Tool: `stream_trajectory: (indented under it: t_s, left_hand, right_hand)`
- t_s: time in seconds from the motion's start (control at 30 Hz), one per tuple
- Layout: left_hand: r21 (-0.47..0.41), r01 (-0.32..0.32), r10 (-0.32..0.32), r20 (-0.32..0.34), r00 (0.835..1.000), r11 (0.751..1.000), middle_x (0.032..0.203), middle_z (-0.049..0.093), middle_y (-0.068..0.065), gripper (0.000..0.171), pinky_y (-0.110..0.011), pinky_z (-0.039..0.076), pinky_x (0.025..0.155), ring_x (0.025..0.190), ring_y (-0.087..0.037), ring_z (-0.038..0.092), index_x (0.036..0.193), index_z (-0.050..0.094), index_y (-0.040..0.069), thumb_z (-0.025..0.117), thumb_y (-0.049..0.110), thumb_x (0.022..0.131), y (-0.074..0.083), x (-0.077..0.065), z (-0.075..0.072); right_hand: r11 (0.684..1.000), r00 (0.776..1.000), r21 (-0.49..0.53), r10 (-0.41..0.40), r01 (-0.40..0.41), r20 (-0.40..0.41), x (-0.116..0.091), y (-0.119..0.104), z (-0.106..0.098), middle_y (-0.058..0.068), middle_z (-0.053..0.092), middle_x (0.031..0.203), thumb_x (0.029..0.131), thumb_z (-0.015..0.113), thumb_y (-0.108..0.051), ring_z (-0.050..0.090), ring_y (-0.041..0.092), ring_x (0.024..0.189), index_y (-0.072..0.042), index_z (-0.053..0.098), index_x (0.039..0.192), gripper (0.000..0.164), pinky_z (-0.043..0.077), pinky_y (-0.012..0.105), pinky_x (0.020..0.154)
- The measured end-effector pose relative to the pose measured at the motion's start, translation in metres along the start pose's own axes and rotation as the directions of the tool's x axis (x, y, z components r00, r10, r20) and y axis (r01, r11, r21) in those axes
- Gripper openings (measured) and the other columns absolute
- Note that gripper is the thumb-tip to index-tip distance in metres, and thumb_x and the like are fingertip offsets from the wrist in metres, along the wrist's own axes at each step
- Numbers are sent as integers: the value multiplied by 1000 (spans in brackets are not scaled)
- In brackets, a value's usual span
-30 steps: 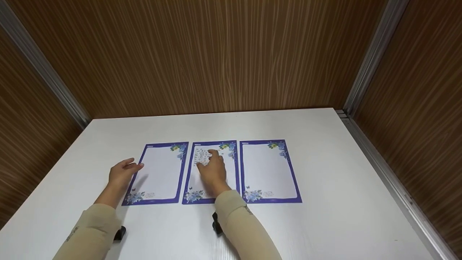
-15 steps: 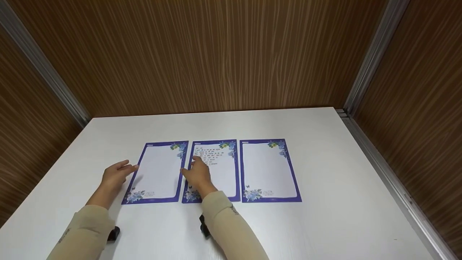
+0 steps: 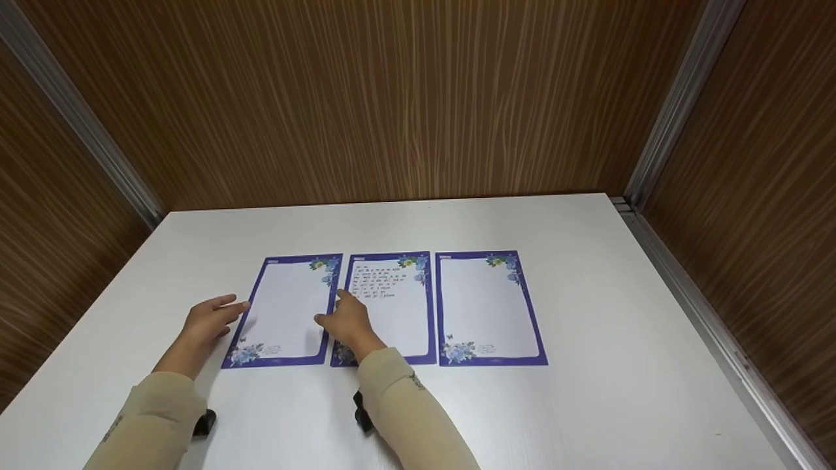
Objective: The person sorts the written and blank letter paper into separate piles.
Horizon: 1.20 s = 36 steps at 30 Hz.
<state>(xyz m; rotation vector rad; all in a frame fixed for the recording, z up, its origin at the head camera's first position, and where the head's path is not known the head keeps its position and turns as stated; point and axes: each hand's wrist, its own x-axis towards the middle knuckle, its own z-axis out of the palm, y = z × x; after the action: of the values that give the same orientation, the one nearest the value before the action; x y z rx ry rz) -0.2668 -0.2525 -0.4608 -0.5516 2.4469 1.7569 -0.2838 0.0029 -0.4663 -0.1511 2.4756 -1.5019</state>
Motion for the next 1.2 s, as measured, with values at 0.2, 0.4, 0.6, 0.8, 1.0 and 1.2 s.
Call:
stream_trajectory:
  t_s: [0.2,0.4,0.6,0.8,1.0,1.2]
  left_hand:
    - [-20,8,-8,9,1000,1000,142,37,-28,65,-47,28,110,133,-41,33,143,33,-6,61,23,93,2,1,0]
    - [-31,2,-2,5,1000,1000,139,41,-29,61,-47,29,110,131,-41,37,142,35,-7,60,20,93,3,1,-1]
    - [-74,-30,30,-4,1000,997,136,44,-29,58,-49,30,109,129,-41,39,141,37,-6,59,19,94,4,-2,-2]
    - [-133,-58,51,-57,997,989,129,52,-24,50,-44,41,101,118,-36,52,136,45,-6,59,16,93,4,-1,-1]
    - [-164,-53,37,-98,994,985,120,61,-19,47,-30,53,83,96,-20,64,131,51,-6,65,12,90,4,2,3]
    - [-181,-53,42,-68,997,982,114,62,-18,51,-23,53,74,86,-13,63,132,49,-7,67,5,86,1,3,8]
  right_hand:
    - [1000,999,19,-19,18,27,-1,-1,0,20,51,134,87,69,-20,51,35,120,2,33,145,71,42,43,101]
    - [999,999,40,-35,34,16,0,1,0,21,54,131,87,69,-17,53,34,118,3,35,143,69,44,41,99]
    - [997,998,56,-57,58,-7,-1,-1,0,20,56,128,86,69,-15,54,34,116,3,40,140,65,46,41,97]
    - [991,997,117,-57,63,-52,-1,-1,-2,16,58,124,85,68,-13,53,31,116,0,48,136,56,46,40,97]
    - [978,997,211,11,6,-78,1,3,-3,13,58,123,87,67,-12,58,28,110,-5,50,134,51,49,39,93]
    - [979,992,203,26,0,-125,3,9,-3,17,63,114,85,69,-7,65,28,95,2,49,133,52,55,35,80]
